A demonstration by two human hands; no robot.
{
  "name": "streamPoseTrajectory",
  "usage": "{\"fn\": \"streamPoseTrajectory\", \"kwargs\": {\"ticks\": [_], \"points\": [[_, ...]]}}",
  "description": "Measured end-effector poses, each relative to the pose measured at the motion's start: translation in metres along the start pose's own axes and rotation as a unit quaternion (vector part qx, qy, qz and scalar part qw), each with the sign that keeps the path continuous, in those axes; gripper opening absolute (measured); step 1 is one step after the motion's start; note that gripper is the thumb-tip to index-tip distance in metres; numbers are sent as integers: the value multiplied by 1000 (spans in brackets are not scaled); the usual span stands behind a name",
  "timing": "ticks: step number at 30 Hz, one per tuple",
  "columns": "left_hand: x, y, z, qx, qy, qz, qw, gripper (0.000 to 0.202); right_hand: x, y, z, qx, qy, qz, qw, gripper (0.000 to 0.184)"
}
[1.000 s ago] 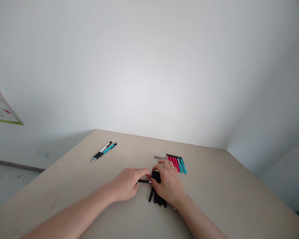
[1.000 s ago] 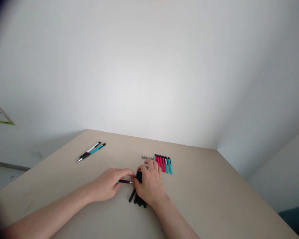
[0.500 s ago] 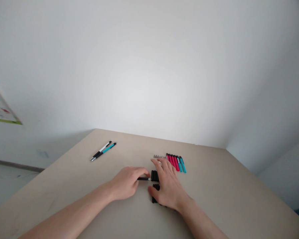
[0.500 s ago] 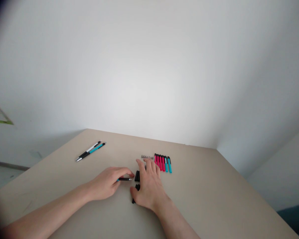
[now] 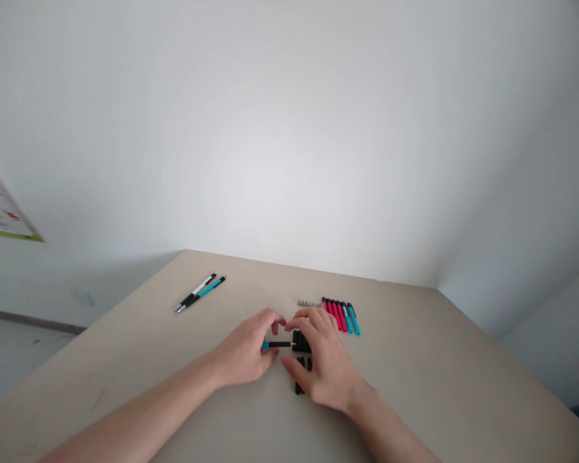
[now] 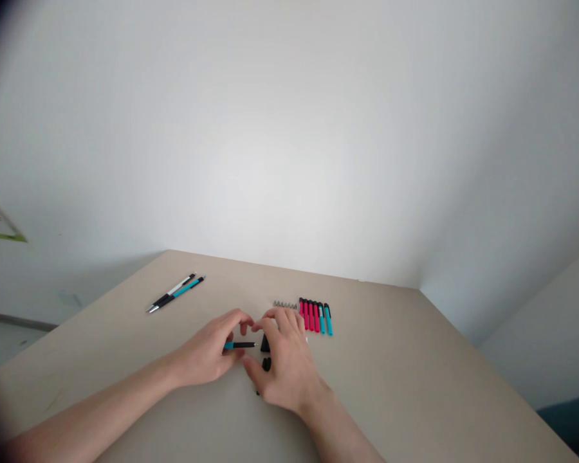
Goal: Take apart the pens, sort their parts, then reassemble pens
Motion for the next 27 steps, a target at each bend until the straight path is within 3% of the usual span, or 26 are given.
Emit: {"fn": "streamPoseTrajectory", "kwargs": {"ticks": [2,5,14,19,24,27], "points": [[0,-1,-4,-12,10,-8,1000,18,0,2,0,-3,-10,1,1000,7],[1,-1,-7,-29,32,-7,999,3,0,6,-5,-21,-17,-5,1000,27],[2,2,0,-35,30,-6,999,16,1,10,-21,-3,28,-35,999,43],[0,5,-1,-37,35,39,998,35,0,9,-17,22,16,-28,999,38],[0,4,-5,-25,25,49,998,35,1,2,-13,45,5,-26,999,16],[0,2,-8,-33,24,47,998,30,2,3,-16,34,23,-31,999,23]]}}
Point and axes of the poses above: each hand's wrist, its own x-axis towards the middle knuckle, its own y-axis out of the palm, z = x × y, the point moved 4 cm from there along x, towards the middle knuckle, and after that the axes turned 12 degrees about -z, right-handed, at the moved point
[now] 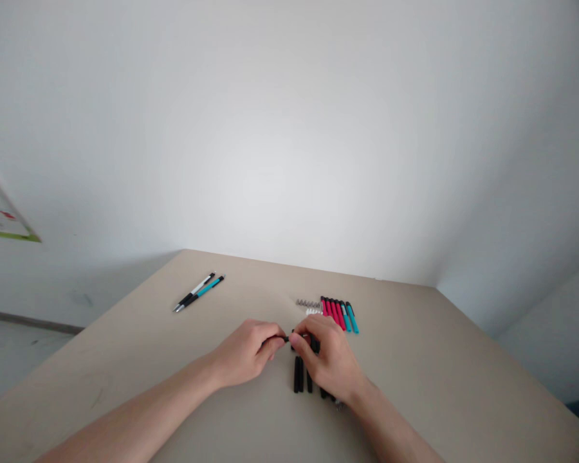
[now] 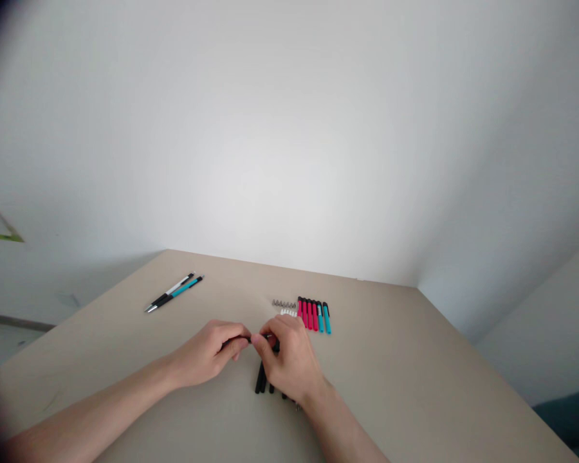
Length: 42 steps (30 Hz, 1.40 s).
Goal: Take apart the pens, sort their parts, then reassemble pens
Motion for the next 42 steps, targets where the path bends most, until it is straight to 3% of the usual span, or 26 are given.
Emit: {"fn": "streamPoseTrajectory", "kwargs": {"ticks": [3,9,15,20,26,32,38,42], "points": [[0,-1,-1,-5,5,5,1000,23,0,3,-4,-26,17,5,1000,37],[0,1,5,13,1,-2,1000,18,-1,0,-4,39,35,-8,999,10],[0,2,4,10,0,8,1000,17,-3,2,-3,67,53,6,996,19],[0,1,5,1,-7,-1,1000,19,0,-2,-1,87,47,-31,995,15],[1,3,6,4,-9,6,1000,19,-3,3,-7,87,76,-11,993,18],[-2,5,10,-15,-26,15,999,19,-2,-1,-4,97,55,-32,993,11],[-1,3,9,2,-19,8,1000,18,-4,6,-10,108,85,3,990,15],[0,2,8,0,-15,0,1000,18,-4,3,-10,103,59,-33,992,16]]}}
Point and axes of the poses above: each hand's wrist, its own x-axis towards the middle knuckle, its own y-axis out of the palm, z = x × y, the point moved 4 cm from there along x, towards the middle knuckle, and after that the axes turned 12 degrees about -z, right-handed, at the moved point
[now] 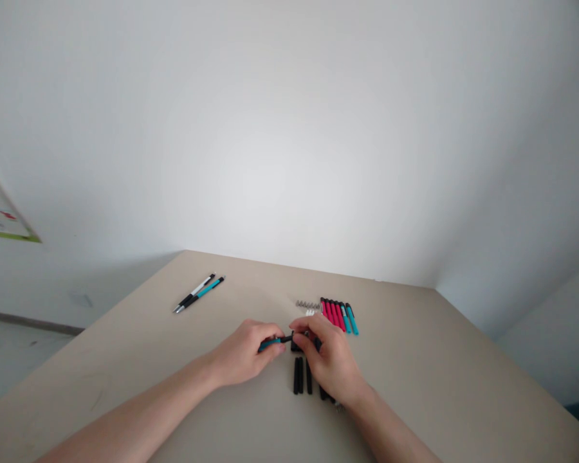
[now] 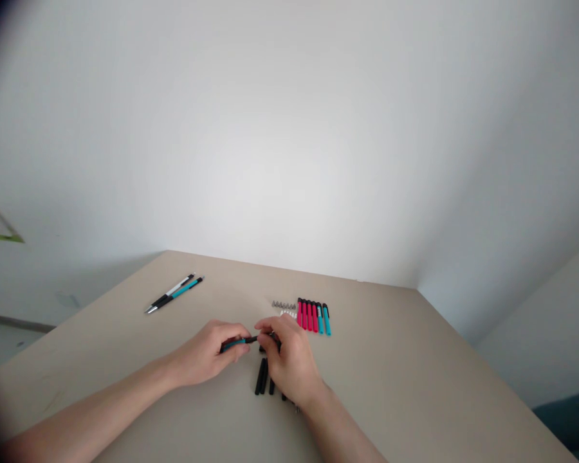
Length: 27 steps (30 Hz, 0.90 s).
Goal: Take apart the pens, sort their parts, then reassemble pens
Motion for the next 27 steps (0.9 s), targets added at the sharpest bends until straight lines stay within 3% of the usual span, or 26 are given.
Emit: {"fn": "streamPoseTrajectory", "kwargs": {"ticks": [8,15,20,27], "points": [[0,0,1,22,22,-4,999,24,1,-2,5,-5,1,12,1000,14],[0,-4,-1,19,39,-19,999,29,2,-7,4,9,-2,-20,1000,13],[0,-5,-4,24,34,-10,999,22,2,-8,5,17,-12,-29,999,13],[1,-3,-4,24,30,7,999,32,2,-9,7,28,-25,-34,999,13]]}}
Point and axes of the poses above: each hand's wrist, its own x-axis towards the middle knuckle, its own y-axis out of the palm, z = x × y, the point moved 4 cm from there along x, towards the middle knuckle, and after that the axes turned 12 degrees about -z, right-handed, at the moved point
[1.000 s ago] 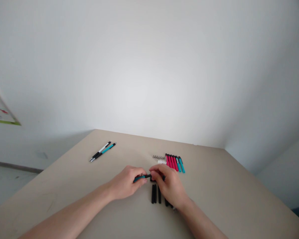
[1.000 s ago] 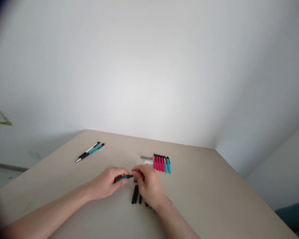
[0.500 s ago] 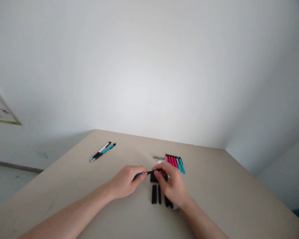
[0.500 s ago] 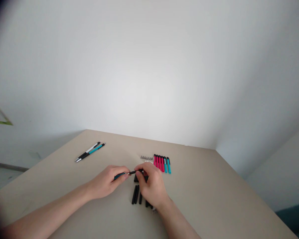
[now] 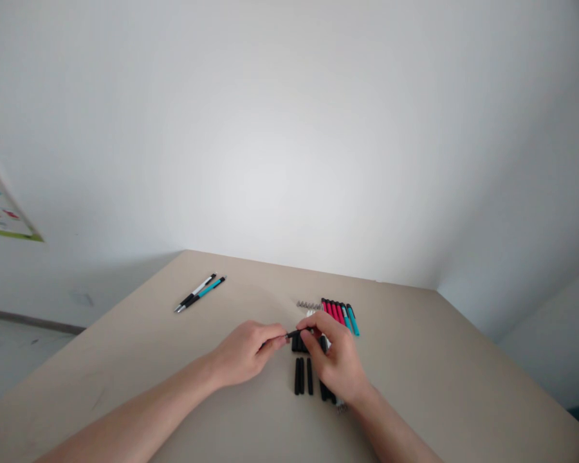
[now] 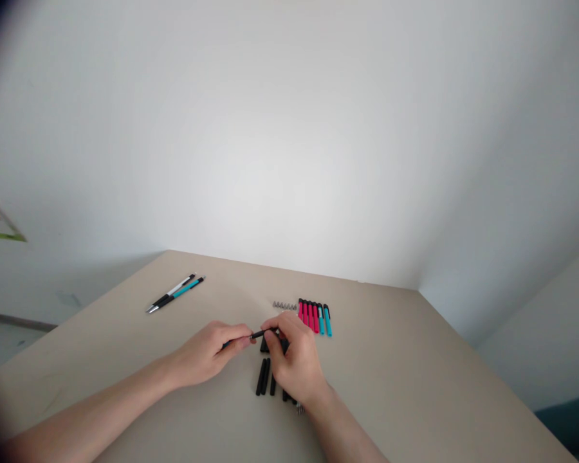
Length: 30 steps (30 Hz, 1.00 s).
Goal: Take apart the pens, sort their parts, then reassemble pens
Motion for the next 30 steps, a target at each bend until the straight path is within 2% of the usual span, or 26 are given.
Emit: {"fn": "streamPoseTrajectory", "kwargs": {"ticks": [7,11,15,20,30], "points": [[-1,-1,4,40,5,-14,999,30,1,-5,-6,-19,24,-58,998,11],[-2,-3,4,33,13,-42,998,29,0,-7,-10,-31,31,-79,996,9],[-2,-8,-1,-21,51,-77,996,30,-1,-6,-12,-22,30,-74,997,9],[-3,-10,-4,-75,79,-99,989,29,-1,-4,-15,5,62,-75,995,11],[-4,-7,-3,-100,99,-102,985,27,0,0,-24,4,85,-45,995,17]]}}
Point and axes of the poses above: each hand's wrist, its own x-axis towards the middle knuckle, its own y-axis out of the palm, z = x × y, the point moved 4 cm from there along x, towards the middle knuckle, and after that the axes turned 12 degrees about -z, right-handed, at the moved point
